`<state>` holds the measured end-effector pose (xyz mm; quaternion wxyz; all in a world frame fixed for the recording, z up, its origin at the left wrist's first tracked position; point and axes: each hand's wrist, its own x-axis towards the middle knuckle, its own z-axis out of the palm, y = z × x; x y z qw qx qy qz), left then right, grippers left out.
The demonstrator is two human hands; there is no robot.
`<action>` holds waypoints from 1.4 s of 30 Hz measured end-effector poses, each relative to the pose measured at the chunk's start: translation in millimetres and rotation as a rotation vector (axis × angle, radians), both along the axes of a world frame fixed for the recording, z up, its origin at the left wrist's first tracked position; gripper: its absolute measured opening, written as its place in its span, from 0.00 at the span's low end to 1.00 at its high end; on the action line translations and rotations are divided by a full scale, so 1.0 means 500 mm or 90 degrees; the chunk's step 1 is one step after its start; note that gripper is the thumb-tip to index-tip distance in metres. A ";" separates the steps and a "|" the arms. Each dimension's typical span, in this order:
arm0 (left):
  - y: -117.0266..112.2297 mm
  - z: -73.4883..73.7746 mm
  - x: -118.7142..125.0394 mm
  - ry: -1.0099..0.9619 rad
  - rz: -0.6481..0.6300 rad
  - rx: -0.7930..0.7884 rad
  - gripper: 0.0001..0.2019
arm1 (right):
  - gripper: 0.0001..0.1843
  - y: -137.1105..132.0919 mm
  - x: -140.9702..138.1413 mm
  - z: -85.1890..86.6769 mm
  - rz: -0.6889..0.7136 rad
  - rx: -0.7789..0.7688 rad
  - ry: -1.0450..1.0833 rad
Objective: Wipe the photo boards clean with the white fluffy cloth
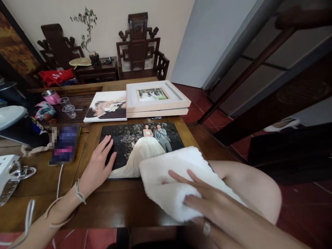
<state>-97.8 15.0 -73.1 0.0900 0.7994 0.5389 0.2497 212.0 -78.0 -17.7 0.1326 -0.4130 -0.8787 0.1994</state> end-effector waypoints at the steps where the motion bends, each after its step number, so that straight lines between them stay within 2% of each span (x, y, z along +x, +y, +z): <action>1: 0.000 0.000 0.000 -0.001 0.000 0.002 0.23 | 0.22 0.015 -0.004 0.008 -0.028 -0.023 -0.004; 3: 0.000 0.000 -0.001 -0.001 -0.001 0.003 0.24 | 0.22 0.064 -0.018 0.019 -0.076 -0.064 -0.012; 5: 0.000 0.000 -0.002 0.004 -0.003 0.000 0.25 | 0.21 0.129 -0.039 0.022 -0.086 -0.081 -0.020; 9: -0.001 0.001 -0.003 0.025 -0.004 -0.023 0.25 | 0.14 0.255 -0.083 0.005 -0.083 0.002 -0.028; 12: -0.003 0.003 -0.002 0.033 0.000 -0.040 0.25 | 0.16 0.298 -0.109 -0.021 -0.094 0.052 -0.042; 15: -0.004 0.005 -0.001 0.037 0.000 -0.045 0.25 | 0.20 0.272 -0.125 -0.042 -0.084 0.106 -0.074; 18: -0.003 0.005 0.001 0.046 0.001 -0.037 0.25 | 0.22 0.190 -0.128 -0.043 -0.051 0.091 -0.081; 22: -0.002 -0.001 0.000 0.068 0.005 -0.029 0.25 | 0.24 0.066 -0.117 -0.006 0.026 -0.035 -0.042; 25: -0.002 -0.004 0.000 0.075 0.004 -0.025 0.25 | 0.24 0.023 -0.109 0.037 0.086 -0.115 -0.015; 28: -0.002 -0.004 0.000 0.075 0.004 -0.022 0.25 | 0.21 0.047 -0.117 0.068 0.092 -0.163 -0.032; 32: -0.001 -0.006 -0.003 0.068 -0.005 -0.015 0.25 | 0.19 0.152 -0.152 0.073 0.029 -0.135 -0.066; 36: -0.001 -0.008 -0.006 0.050 -0.012 -0.006 0.24 | 0.18 0.266 -0.192 0.046 -0.039 -0.044 -0.063; 38: -0.002 -0.008 -0.007 0.047 -0.014 -0.003 0.24 | 0.17 0.299 -0.208 0.028 -0.057 -0.013 -0.061; 40: -0.002 -0.009 -0.008 0.044 -0.016 -0.002 0.24 | 0.19 0.303 -0.218 0.009 -0.069 0.009 -0.062; 42: -0.002 -0.010 -0.008 0.042 -0.017 -0.001 0.24 | 0.21 0.276 -0.220 -0.009 -0.068 0.034 -0.065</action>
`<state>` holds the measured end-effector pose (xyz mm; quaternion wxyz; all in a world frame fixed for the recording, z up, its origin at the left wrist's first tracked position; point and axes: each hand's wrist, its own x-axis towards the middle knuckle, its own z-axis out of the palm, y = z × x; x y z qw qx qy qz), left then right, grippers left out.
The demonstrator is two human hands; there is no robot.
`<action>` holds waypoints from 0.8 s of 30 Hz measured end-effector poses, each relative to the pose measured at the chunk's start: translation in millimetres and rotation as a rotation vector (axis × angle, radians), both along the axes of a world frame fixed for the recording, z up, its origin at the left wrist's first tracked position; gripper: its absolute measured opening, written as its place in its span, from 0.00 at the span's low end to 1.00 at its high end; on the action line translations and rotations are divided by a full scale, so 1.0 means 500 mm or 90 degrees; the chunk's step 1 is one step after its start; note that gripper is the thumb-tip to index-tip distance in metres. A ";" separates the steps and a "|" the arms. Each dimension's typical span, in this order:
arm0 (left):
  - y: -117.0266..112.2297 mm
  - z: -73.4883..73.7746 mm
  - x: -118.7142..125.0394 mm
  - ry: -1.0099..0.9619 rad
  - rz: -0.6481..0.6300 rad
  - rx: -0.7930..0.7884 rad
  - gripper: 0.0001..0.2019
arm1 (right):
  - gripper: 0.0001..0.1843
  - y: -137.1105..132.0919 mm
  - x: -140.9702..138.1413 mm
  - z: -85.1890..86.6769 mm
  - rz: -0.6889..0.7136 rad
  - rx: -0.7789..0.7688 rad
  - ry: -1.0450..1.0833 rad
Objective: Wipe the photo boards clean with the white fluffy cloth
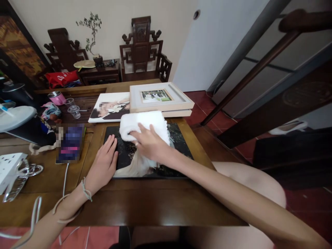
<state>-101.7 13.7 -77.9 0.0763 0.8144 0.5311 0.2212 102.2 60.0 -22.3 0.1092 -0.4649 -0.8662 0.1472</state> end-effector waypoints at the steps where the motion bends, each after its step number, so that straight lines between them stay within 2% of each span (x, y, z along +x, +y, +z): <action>1: 0.000 0.000 0.000 -0.001 -0.001 0.001 0.24 | 0.22 -0.023 0.003 -0.007 0.016 0.007 0.001; 5: 0.001 -0.001 -0.001 0.006 -0.008 -0.013 0.24 | 0.22 -0.147 0.036 -0.012 0.125 -0.031 0.049; 8: 0.002 0.000 -0.001 0.014 -0.004 -0.025 0.24 | 0.22 -0.223 0.068 0.018 0.181 -0.108 0.092; 11: 0.002 0.001 0.001 0.014 0.005 -0.015 0.24 | 0.22 -0.246 0.092 0.059 0.187 -0.171 0.102; 13: 0.002 0.001 0.002 0.013 0.004 -0.008 0.24 | 0.18 -0.228 0.100 0.077 0.148 -0.196 0.088; 16: 0.001 0.000 0.002 0.010 0.003 -0.007 0.24 | 0.16 -0.167 0.098 0.076 0.105 -0.188 0.060; 21: 0.002 0.000 0.001 -0.033 0.002 -0.015 0.25 | 0.20 -0.052 0.045 0.038 0.026 -0.077 -0.003; 24: 0.004 0.013 0.002 -0.129 0.022 -0.040 0.26 | 0.21 -0.025 -0.007 0.013 -0.010 0.015 -0.043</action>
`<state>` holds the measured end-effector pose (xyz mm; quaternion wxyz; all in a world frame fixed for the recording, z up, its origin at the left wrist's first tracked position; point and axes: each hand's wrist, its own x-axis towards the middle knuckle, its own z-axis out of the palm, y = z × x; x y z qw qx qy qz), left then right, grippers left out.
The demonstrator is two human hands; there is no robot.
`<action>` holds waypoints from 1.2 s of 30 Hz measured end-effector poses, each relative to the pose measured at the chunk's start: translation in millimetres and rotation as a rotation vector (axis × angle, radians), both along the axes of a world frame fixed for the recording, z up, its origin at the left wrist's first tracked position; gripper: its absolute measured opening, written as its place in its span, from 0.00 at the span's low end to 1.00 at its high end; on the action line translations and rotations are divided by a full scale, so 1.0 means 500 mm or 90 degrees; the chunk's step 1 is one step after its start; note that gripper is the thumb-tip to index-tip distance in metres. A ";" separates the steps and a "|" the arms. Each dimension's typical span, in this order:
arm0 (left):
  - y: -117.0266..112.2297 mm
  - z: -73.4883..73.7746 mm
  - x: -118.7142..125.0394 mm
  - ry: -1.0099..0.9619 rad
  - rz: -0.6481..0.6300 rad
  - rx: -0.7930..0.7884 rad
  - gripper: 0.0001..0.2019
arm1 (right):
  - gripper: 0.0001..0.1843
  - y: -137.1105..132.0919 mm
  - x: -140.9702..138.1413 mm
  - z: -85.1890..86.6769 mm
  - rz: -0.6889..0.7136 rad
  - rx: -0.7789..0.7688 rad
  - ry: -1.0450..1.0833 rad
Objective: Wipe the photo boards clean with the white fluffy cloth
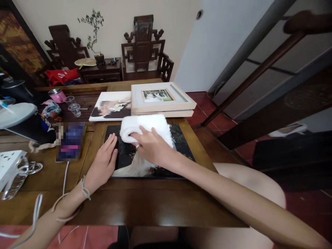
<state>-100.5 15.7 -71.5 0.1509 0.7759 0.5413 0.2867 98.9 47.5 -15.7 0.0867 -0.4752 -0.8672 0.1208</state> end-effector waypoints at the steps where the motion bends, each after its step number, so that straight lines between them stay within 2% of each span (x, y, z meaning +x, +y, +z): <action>1: 0.001 0.007 0.000 -0.045 0.019 -0.007 0.26 | 0.21 -0.001 -0.016 -0.006 0.008 0.017 -0.006; 5: 0.003 0.029 -0.001 -0.198 0.105 0.006 0.27 | 0.24 -0.041 -0.046 -0.014 0.162 -0.017 0.008; 8: 0.003 0.030 -0.004 -0.219 0.111 0.017 0.28 | 0.23 -0.090 -0.022 0.002 0.270 -0.097 0.047; 10: 0.002 0.024 -0.003 -0.200 0.101 0.020 0.28 | 0.20 -0.122 0.010 0.021 0.309 -0.150 0.086; 12: 0.000 0.016 -0.001 -0.158 0.079 0.018 0.27 | 0.17 -0.146 0.047 0.042 0.308 -0.194 0.114; 15: -0.004 0.004 0.003 -0.055 0.031 0.015 0.25 | 0.18 -0.155 0.096 0.061 0.230 -0.228 0.100; 18: -0.006 -0.008 0.004 0.046 -0.004 0.015 0.25 | 0.17 -0.118 0.127 0.056 0.114 -0.204 0.045; 21: -0.004 -0.014 0.003 0.091 -0.012 0.043 0.24 | 0.16 -0.047 0.130 0.040 0.036 -0.166 0.043; 24: -0.002 -0.015 0.001 0.099 -0.013 0.071 0.23 | 0.14 0.030 0.092 0.033 0.026 -0.139 0.092; 27: -0.001 -0.016 -0.001 0.099 -0.020 0.083 0.23 | 0.16 0.083 0.019 0.044 0.043 -0.116 0.102; 30: 0.000 -0.017 -0.002 0.095 -0.013 0.079 0.23 | 0.17 0.101 -0.057 0.059 0.075 -0.115 0.105; 32: 0.001 -0.017 -0.002 0.093 -0.006 0.067 0.22 | 0.17 0.102 -0.088 0.064 0.084 -0.116 0.103; 34: 0.001 -0.016 -0.001 0.087 -0.006 0.063 0.22 | 0.18 0.099 -0.095 0.062 0.082 -0.114 0.105; 36: 0.001 -0.015 -0.001 0.079 -0.011 0.068 0.22 | 0.19 0.096 -0.078 0.054 0.073 -0.114 0.110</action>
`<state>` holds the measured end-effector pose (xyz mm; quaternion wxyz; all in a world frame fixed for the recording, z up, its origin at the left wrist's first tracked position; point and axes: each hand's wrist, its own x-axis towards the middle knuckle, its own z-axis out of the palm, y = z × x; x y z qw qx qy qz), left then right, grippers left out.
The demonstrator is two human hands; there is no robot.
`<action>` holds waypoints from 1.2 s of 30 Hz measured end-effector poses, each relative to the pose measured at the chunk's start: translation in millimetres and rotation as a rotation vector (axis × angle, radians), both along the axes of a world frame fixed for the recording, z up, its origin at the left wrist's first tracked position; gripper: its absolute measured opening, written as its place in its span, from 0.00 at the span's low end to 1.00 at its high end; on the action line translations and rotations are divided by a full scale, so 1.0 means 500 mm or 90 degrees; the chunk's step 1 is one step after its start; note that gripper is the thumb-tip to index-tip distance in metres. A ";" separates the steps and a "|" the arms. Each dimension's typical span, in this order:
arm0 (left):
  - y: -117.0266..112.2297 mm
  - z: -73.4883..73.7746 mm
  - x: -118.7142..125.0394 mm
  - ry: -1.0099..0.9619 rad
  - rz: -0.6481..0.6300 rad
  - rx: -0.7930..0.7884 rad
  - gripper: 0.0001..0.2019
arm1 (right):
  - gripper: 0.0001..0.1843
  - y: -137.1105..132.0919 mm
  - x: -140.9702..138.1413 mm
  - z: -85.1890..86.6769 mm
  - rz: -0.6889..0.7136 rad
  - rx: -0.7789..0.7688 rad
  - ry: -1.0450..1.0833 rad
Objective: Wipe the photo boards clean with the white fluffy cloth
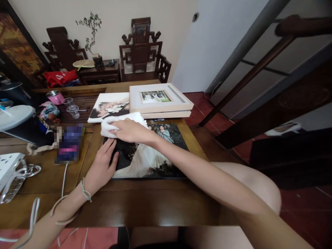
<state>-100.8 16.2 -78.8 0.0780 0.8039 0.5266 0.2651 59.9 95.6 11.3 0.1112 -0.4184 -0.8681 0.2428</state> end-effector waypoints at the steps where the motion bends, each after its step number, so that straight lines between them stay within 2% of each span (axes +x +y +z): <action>1: 0.000 0.001 0.000 -0.004 -0.003 0.003 0.22 | 0.19 -0.001 0.016 -0.005 -0.008 -0.001 0.001; 10: -0.002 0.003 0.000 -0.001 -0.012 0.003 0.22 | 0.13 -0.019 0.242 -0.044 -0.126 -0.002 -0.005; 13: -0.001 0.005 0.001 0.006 -0.007 0.006 0.22 | 0.11 -0.050 0.288 -0.060 -0.124 0.052 -0.025; 16: -0.001 0.008 0.002 0.011 -0.002 -0.002 0.22 | 0.12 -0.120 0.307 -0.081 -0.115 0.109 -0.048; 19: -0.001 0.010 0.003 0.009 0.002 -0.010 0.22 | 0.14 -0.219 0.314 -0.091 -0.121 0.094 -0.064; 22: -0.001 0.011 0.004 0.012 0.007 -0.016 0.23 | 0.20 -0.306 0.325 -0.082 -0.075 0.042 -0.063; 24: 0.000 0.012 0.004 0.016 0.007 -0.020 0.23 | 0.23 -0.332 0.330 -0.068 -0.037 0.011 -0.049; 26: 0.000 0.012 0.004 0.018 0.005 -0.019 0.23 | 0.22 -0.322 0.330 -0.051 -0.051 -0.019 -0.043; 28: 0.001 0.013 0.003 0.015 0.002 -0.016 0.23 | 0.20 -0.279 0.325 -0.035 -0.084 -0.047 -0.052; 33: 0.001 0.014 0.001 0.010 -0.003 -0.015 0.23 | 0.20 -0.105 0.313 -0.017 -0.082 -0.059 -0.039; 36: 0.000 0.014 0.000 0.014 -0.005 -0.016 0.23 | 0.19 -0.027 0.312 -0.016 -0.107 -0.028 -0.042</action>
